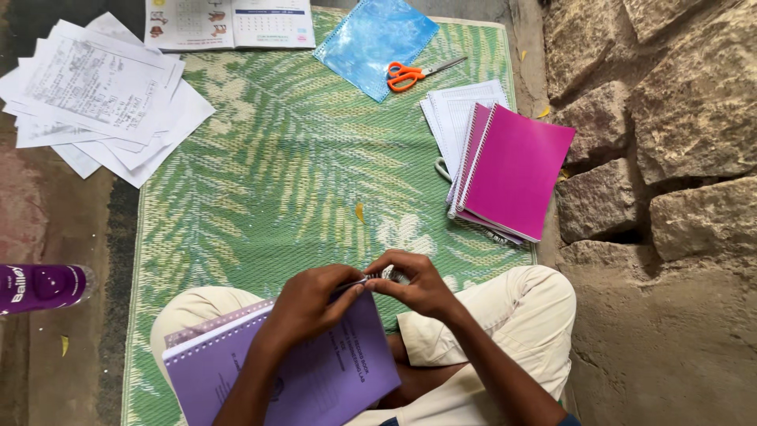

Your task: The person assembles spiral notebooks by gathering paper stacks, placing covers on top, and threading a spiral binding through the punched holes by hand.

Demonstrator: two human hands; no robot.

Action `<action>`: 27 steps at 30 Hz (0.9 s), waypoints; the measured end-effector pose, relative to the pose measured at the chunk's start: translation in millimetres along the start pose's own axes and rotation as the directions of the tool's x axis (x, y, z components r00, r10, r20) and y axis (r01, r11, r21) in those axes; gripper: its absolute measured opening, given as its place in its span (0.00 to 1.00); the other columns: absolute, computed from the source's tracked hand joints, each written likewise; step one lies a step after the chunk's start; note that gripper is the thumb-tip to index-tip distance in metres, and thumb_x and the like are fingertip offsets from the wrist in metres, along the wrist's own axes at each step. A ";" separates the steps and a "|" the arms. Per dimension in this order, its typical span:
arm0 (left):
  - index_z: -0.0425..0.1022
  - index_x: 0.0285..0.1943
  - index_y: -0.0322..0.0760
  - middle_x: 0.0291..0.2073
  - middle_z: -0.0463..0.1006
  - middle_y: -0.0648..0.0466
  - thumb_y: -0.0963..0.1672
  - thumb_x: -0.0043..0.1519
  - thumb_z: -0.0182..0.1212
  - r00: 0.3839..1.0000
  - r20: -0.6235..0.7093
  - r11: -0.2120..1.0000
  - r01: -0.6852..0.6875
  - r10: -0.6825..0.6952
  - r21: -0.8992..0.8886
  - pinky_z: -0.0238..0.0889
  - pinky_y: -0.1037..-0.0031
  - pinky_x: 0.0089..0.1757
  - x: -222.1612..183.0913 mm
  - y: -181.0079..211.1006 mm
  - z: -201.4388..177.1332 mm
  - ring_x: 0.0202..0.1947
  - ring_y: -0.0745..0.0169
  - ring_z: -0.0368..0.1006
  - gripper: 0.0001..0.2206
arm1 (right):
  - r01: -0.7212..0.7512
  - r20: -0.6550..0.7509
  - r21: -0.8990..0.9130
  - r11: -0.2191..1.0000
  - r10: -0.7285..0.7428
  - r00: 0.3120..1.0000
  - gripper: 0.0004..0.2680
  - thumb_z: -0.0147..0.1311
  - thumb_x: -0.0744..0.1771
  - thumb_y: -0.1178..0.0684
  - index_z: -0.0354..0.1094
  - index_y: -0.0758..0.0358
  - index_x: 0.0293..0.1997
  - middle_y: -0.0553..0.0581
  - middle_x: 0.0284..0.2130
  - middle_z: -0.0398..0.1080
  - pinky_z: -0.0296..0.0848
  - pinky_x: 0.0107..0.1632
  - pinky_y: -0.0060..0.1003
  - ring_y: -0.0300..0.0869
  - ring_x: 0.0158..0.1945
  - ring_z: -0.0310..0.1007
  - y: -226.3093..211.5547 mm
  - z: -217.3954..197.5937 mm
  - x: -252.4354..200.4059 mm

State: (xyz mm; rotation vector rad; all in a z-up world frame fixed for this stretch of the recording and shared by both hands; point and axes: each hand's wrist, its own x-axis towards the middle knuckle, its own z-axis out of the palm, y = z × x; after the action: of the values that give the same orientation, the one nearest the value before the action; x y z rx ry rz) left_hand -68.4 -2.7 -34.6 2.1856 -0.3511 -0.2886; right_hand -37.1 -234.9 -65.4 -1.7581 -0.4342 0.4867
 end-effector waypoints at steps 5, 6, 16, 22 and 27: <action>0.76 0.40 0.37 0.32 0.81 0.48 0.45 0.60 0.62 0.992 -0.071 0.958 -0.080 0.103 0.277 0.67 0.55 0.42 6.8 -1.8 23.8 0.35 0.46 0.79 0.07 | 0.146 0.002 -0.197 0.970 -0.148 0.989 0.07 0.67 0.64 0.53 0.77 0.61 0.43 0.51 0.35 0.77 0.69 0.35 0.32 0.36 0.36 0.73 1.0 -4.4 3.1; 0.75 0.41 0.37 0.32 0.82 0.47 0.45 0.61 0.62 0.997 -0.056 0.964 -0.033 0.049 0.263 0.67 0.55 0.42 6.3 -1.8 27.8 0.34 0.45 0.79 0.07 | 0.167 -0.010 -0.211 0.963 -0.173 0.985 0.07 0.67 0.64 0.53 0.77 0.61 0.42 0.51 0.35 0.77 0.69 0.35 0.32 0.36 0.35 0.73 1.8 -2.7 1.9; 0.78 0.44 0.39 0.36 0.83 0.47 0.47 0.56 0.68 0.999 -0.031 0.999 0.009 -0.010 -0.034 0.72 0.60 0.36 4.5 -19.7 26.9 0.35 0.45 0.80 0.12 | 0.023 -0.157 0.017 1.000 -0.021 0.987 0.07 0.64 0.66 0.56 0.75 0.65 0.45 0.52 0.37 0.77 0.70 0.40 0.31 0.35 0.38 0.72 43.4 20.7 -8.5; 0.82 0.44 0.41 0.36 0.85 0.51 0.47 0.58 0.67 0.999 -0.042 0.996 0.016 -0.020 -0.087 0.73 0.64 0.36 4.9 -25.1 28.6 0.34 0.52 0.83 0.10 | 0.008 -0.009 0.223 0.975 -0.006 1.000 0.09 0.61 0.68 0.55 0.73 0.67 0.50 0.53 0.42 0.75 0.76 0.52 0.34 0.36 0.50 0.75 35.3 10.0 -8.8; 0.84 0.44 0.40 0.34 0.86 0.50 0.47 0.56 0.68 0.997 -0.076 0.987 0.020 -0.033 -0.157 0.74 0.67 0.36 4.4 -19.9 23.0 0.33 0.54 0.84 0.11 | -0.050 0.069 -0.034 0.998 0.052 0.996 0.09 0.58 0.69 0.53 0.76 0.62 0.52 0.53 0.39 0.78 0.75 0.44 0.34 0.37 0.43 0.77 18.1 -0.7 -5.9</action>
State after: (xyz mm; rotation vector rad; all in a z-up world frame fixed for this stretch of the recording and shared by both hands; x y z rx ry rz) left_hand -68.9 -9.8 -64.5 2.0423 -0.2472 -0.2361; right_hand -41.1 -242.7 -82.4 -1.7911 -0.4493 0.5815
